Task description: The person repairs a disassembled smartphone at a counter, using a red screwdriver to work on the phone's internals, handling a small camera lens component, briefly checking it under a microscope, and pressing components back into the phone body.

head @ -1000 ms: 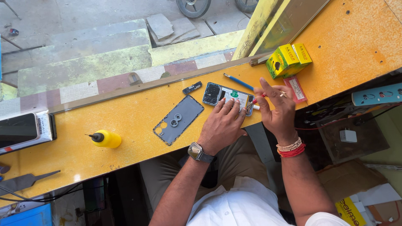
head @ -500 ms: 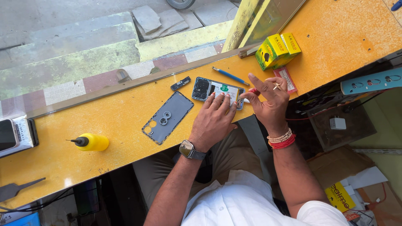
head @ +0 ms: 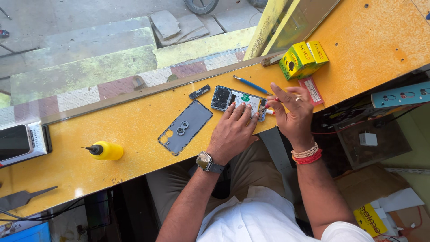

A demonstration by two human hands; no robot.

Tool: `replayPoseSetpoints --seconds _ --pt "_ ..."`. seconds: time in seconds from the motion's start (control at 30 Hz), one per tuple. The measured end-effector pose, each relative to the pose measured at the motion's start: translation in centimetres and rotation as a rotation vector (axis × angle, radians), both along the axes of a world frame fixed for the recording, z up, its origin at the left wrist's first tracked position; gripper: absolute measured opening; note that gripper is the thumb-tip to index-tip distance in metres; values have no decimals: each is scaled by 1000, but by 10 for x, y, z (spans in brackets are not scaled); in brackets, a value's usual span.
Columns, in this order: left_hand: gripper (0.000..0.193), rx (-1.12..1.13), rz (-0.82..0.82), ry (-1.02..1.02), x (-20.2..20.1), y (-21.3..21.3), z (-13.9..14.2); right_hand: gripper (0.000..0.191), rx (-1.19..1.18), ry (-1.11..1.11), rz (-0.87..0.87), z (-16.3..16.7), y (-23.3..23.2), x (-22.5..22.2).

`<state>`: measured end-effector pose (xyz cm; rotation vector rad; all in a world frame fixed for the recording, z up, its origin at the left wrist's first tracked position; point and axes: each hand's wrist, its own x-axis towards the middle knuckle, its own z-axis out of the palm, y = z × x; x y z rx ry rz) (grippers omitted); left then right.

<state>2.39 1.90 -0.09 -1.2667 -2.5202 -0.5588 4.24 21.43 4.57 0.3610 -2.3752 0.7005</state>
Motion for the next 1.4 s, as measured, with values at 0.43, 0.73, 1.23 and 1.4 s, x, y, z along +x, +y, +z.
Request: replayPoseSetpoints --seconds 0.43,0.73,1.23,1.4 --pt "72 -9 -2 1 0 1 0 46 29 15 20 -5 5 3" --pt "72 -4 -3 0 1 0 0 44 13 56 5 -7 4 5" --pt "75 5 7 6 -3 -3 -4 19 -228 181 -214 -20 33 -19" --pt "73 90 12 10 -4 -7 -1 16 -199 19 -217 -37 42 -46"
